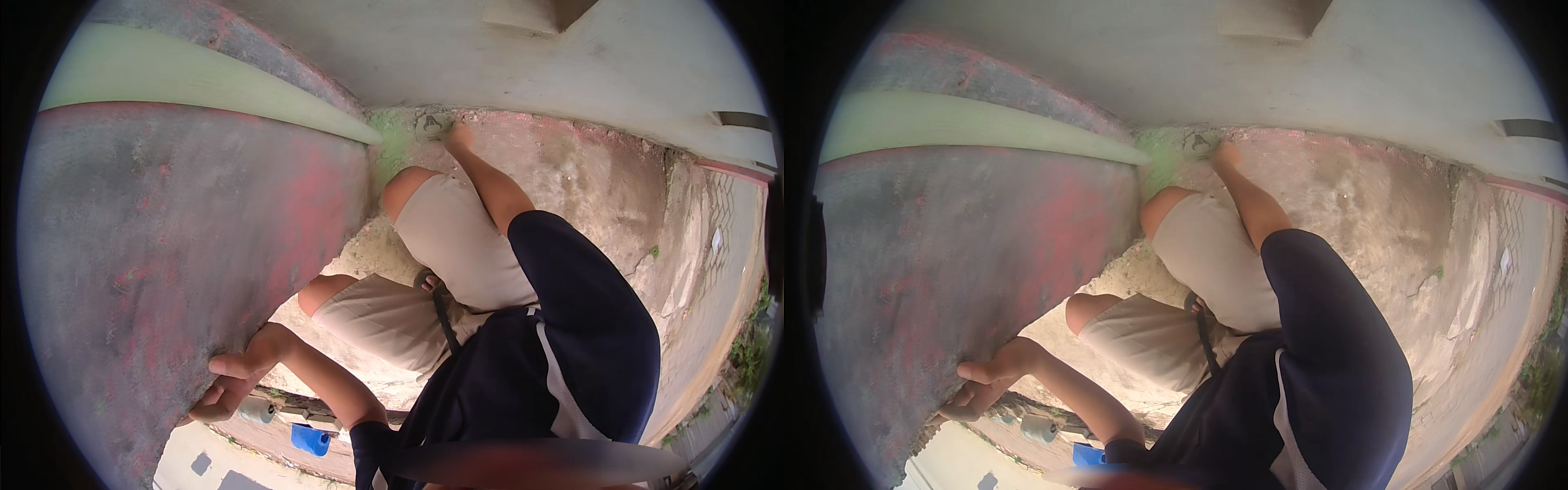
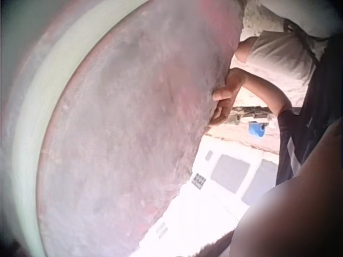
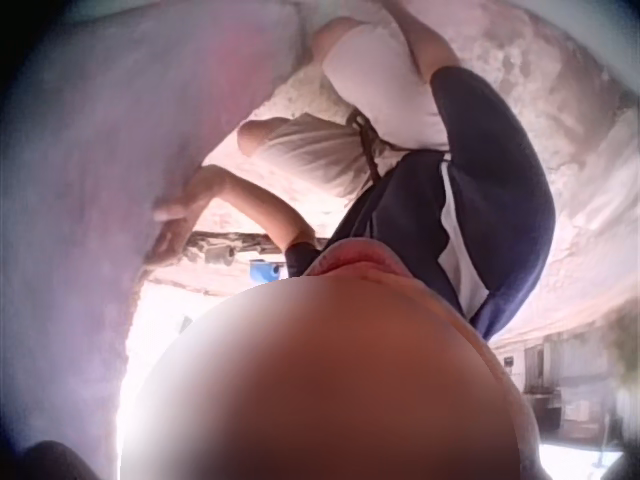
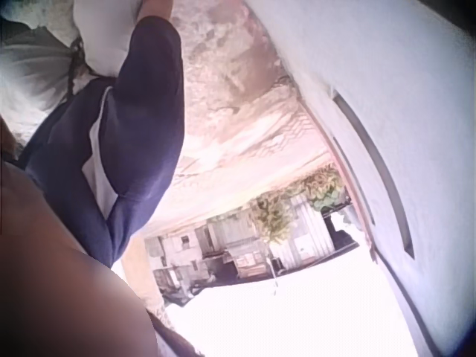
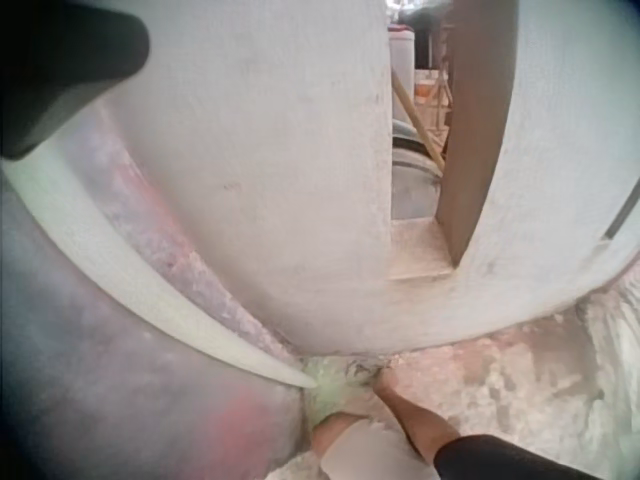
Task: The person uses a trowel to smooth a wall surface, then switches to a sanding block to sand the same area. The person works on a vertical wall section near a corner, repeatedly smoothing and sanding the surface.
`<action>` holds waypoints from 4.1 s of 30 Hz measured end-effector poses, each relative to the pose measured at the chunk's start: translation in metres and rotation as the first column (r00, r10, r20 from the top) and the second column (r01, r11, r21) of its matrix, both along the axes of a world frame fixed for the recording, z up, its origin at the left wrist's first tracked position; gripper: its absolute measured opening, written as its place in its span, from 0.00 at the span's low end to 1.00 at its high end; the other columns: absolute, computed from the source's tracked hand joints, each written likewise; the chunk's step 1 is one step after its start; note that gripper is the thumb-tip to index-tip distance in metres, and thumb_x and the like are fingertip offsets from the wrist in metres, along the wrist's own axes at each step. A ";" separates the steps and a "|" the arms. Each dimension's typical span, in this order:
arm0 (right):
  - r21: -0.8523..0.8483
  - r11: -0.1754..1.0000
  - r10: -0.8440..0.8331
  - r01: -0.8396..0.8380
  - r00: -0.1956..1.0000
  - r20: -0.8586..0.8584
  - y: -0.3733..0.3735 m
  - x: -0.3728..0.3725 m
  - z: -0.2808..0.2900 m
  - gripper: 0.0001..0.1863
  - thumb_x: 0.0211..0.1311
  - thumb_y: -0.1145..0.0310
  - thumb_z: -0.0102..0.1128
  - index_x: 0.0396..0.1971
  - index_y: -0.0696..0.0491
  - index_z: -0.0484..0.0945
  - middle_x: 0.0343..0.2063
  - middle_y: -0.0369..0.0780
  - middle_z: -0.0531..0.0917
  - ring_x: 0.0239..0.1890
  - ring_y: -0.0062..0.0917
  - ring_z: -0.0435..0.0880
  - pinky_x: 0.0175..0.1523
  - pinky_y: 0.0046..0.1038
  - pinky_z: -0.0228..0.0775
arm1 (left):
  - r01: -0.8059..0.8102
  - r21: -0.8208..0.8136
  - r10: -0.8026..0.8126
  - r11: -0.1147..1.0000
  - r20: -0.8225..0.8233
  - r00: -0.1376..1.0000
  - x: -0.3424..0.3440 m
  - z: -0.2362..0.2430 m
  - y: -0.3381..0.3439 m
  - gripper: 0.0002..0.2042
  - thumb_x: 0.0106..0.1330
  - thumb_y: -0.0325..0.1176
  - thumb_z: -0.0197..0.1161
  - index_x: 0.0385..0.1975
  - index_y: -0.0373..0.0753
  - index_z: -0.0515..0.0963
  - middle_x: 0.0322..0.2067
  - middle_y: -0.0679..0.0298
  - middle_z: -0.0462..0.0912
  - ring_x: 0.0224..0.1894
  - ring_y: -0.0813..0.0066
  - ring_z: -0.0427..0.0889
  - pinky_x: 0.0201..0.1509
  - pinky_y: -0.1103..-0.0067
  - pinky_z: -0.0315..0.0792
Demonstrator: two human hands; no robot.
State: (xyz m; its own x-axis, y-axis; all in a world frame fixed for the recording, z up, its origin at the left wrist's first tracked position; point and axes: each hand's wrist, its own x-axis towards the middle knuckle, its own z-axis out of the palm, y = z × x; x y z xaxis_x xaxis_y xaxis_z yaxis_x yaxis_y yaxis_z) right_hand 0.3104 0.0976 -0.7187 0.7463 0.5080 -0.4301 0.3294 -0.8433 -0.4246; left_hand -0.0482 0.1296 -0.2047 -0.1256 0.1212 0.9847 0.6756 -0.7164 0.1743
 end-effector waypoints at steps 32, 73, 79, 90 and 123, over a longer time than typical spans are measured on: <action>0.989 -0.052 -0.585 0.136 0.799 -0.141 -0.083 0.148 0.390 0.08 0.70 0.75 0.55 0.41 0.63 0.68 0.24 0.40 0.82 0.25 0.21 0.79 0.32 0.25 0.73 | 0.083 -0.045 -0.082 0.996 0.014 0.997 0.019 0.006 -0.023 0.14 0.68 0.34 0.49 0.52 0.43 0.62 0.63 0.52 0.59 0.68 0.51 0.61 0.72 0.48 0.57; 0.369 0.486 -0.580 -0.792 0.024 0.814 -0.085 0.253 0.567 0.23 0.77 0.59 0.39 0.60 0.60 0.64 0.66 0.55 0.57 0.67 0.45 0.60 0.67 0.50 0.60 | 0.496 -0.757 0.457 0.425 0.653 0.604 0.411 -0.325 0.033 0.26 0.82 0.39 0.41 0.73 0.31 0.56 0.70 0.43 0.63 0.67 0.49 0.69 0.70 0.66 0.65; 0.331 0.441 -0.546 -0.834 0.044 0.837 -0.085 0.254 0.569 0.20 0.75 0.64 0.40 0.58 0.62 0.63 0.65 0.55 0.57 0.68 0.44 0.60 0.69 0.48 0.62 | 0.983 -0.171 0.786 0.066 0.616 0.054 0.420 -0.341 0.014 0.26 0.82 0.45 0.37 0.72 0.33 0.59 0.67 0.52 0.69 0.64 0.58 0.73 0.67 0.69 0.68; 0.296 0.327 -0.591 -0.898 0.050 0.805 -0.075 0.251 0.568 0.26 0.80 0.53 0.42 0.56 0.65 0.66 0.65 0.54 0.58 0.68 0.41 0.61 0.69 0.43 0.61 | 0.555 -0.637 0.256 0.536 0.748 0.612 0.371 -0.296 0.063 0.33 0.82 0.50 0.36 0.75 0.29 0.47 0.75 0.49 0.52 0.74 0.57 0.58 0.76 0.67 0.54; 0.249 0.398 -0.574 -0.883 -0.028 0.818 -0.081 0.259 0.568 0.19 0.77 0.60 0.43 0.53 0.62 0.66 0.64 0.55 0.60 0.69 0.43 0.61 0.72 0.48 0.60 | 0.287 -0.338 -0.292 0.896 0.038 0.956 0.390 -0.132 0.062 0.31 0.79 0.41 0.37 0.77 0.35 0.42 0.77 0.41 0.36 0.76 0.28 0.32 0.74 0.40 0.28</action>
